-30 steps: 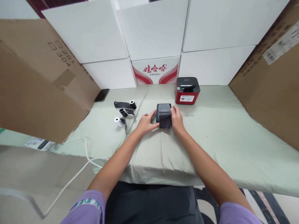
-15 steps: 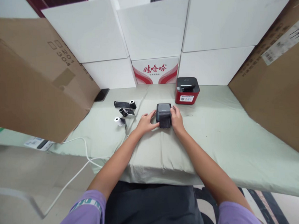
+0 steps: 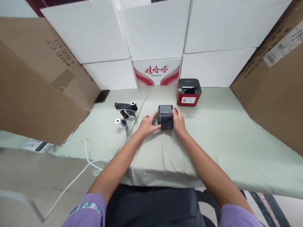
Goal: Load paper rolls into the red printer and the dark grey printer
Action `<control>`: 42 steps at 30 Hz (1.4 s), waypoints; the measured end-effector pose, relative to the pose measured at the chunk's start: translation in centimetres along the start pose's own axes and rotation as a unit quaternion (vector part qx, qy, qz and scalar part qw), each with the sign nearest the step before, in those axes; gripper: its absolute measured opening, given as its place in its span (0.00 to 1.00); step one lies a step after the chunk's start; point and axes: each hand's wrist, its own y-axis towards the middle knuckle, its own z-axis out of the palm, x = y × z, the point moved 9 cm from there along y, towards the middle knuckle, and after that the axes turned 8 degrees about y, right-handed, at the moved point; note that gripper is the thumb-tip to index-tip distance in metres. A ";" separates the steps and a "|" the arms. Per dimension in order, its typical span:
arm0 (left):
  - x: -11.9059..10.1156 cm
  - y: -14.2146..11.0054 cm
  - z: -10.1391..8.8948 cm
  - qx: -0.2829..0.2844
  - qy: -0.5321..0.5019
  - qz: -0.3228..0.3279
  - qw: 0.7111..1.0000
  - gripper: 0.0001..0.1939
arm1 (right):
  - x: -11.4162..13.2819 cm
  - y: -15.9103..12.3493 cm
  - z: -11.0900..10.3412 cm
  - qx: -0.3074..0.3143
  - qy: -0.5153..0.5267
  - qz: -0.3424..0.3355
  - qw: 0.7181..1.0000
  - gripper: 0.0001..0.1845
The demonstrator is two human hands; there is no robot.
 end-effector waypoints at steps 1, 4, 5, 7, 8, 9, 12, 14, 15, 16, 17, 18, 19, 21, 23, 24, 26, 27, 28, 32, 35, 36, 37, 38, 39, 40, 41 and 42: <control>0.0 0.0 0.0 -0.001 0.000 0.001 1.000 0.42 | 0.0 0.0 0.0 -0.001 -0.001 0.000 1.000 0.33; 0.0 0.0 0.0 0.000 0.003 -0.001 1.000 0.42 | -0.1 0.1 -0.1 -0.004 0.002 0.003 1.000 0.33; -0.1 0.0 0.0 0.001 0.003 -0.002 1.000 0.42 | -0.2 0.1 -0.1 -0.004 0.004 0.004 1.000 0.33; -0.1 0.0 0.0 0.002 0.004 -0.003 1.000 0.42 | -0.2 0.2 -0.1 -0.003 0.004 0.003 1.000 0.32; -0.1 0.0 0.0 0.002 0.003 -0.002 1.000 0.42 | -0.2 0.2 -0.1 -0.003 0.004 0.002 1.000 0.32; -0.1 0.0 0.0 0.001 0.002 -0.002 1.000 0.42 | -0.3 0.2 -0.1 -0.003 0.002 0.001 1.000 0.32; 0.0 0.1 0.0 0.002 -0.002 0.000 1.000 0.41 | -0.3 0.2 -0.2 -0.004 -0.002 -0.004 1.000 0.32; 0.1 0.1 0.1 0.004 -0.003 0.000 1.000 0.41 | -0.4 0.3 -0.2 -0.006 0.001 -0.005 1.000 0.32; 0.1 0.1 0.1 0.005 -0.003 -0.001 1.000 0.41 | -0.4 0.3 -0.2 -0.006 0.003 -0.005 1.000 0.32; 0.1 0.1 0.1 0.006 -0.003 -0.002 1.000 0.41 | -0.5 0.3 -0.3 -0.006 0.005 -0.004 1.000 0.32; 0.1 0.1 0.1 0.007 -0.003 -0.002 1.000 0.41 | -0.5 0.3 -0.3 -0.007 0.007 -0.002 1.000 0.32; 0.1 0.1 0.1 0.007 -0.003 -0.002 1.000 0.41 | -0.5 0.3 -0.3 -0.007 0.007 -0.001 1.000 0.32; 0.1 0.1 0.1 0.007 -0.003 -0.002 1.000 0.41 | -0.5 0.3 -0.2 -0.007 0.006 0.000 1.000 0.32; 0.0 0.1 0.1 0.008 -0.002 -0.001 1.000 0.41 | -0.5 0.3 -0.2 -0.008 0.003 0.000 1.000 0.32; 0.0 0.1 0.1 0.007 0.001 -0.001 1.000 0.41 | -0.4 0.3 -0.2 -0.010 0.001 -0.003 1.000 0.31; 0.0 0.1 0.2 0.008 0.003 0.000 1.000 0.41 | -0.4 0.3 -0.2 -0.011 0.001 -0.006 1.000 0.30; 0.1 0.1 0.3 0.007 0.005 0.001 1.000 0.41 | -0.3 0.4 -0.2 -0.010 0.000 -0.012 1.000 0.29; 0.1 0.1 0.3 0.006 0.004 0.002 1.000 0.41 | -0.3 0.5 -0.3 -0.009 -0.001 -0.013 1.000 0.29; 0.1 0.1 0.3 0.006 0.002 0.002 1.000 0.41 | -0.3 0.5 -0.3 -0.009 -0.002 -0.014 1.000 0.29; 0.1 0.1 0.4 0.004 -0.010 -0.001 1.000 0.41 | -0.2 0.6 -0.3 -0.008 -0.005 -0.021 1.000 0.28; 0.2 0.0 0.3 0.000 -0.016 -0.003 1.000 0.41 | 0.2 0.2 0.0 0.001 -0.008 -0.035 0.999 0.28; 0.2 0.0 0.2 -0.002 -0.018 -0.003 1.000 0.41 | 0.3 0.0 0.0 -0.001 -0.010 -0.039 0.999 0.28; 0.2 0.0 0.2 -0.004 -0.021 -0.002 1.000 0.41 | 0.5 -0.3 0.0 -0.006 -0.011 -0.043 0.999 0.29; 0.2 0.0 0.2 -0.006 -0.024 0.000 1.000 0.41 | 0.7 -0.5 -0.1 -0.014 -0.013 -0.047 0.999 0.29; 0.3 0.0 0.2 -0.007 -0.029 0.001 1.000 0.41 | 0.9 -0.7 -0.2 -0.021 -0.013 -0.051 0.998 0.30; 0.3 0.0 0.2 -0.008 -0.035 0.002 0.999 0.41 | 1.1 -0.7 -0.2 -0.023 -0.013 -0.057 0.998 0.30; 0.4 0.0 0.2 -0.008 -0.041 0.003 0.999 0.41 | 1.3 -0.7 -0.2 -0.020 -0.011 -0.065 0.998 0.31; 0.4 0.0 0.2 -0.008 -0.046 0.004 0.999 0.41 | 1.4 -0.5 -0.1 -0.011 -0.008 -0.072 0.997 0.32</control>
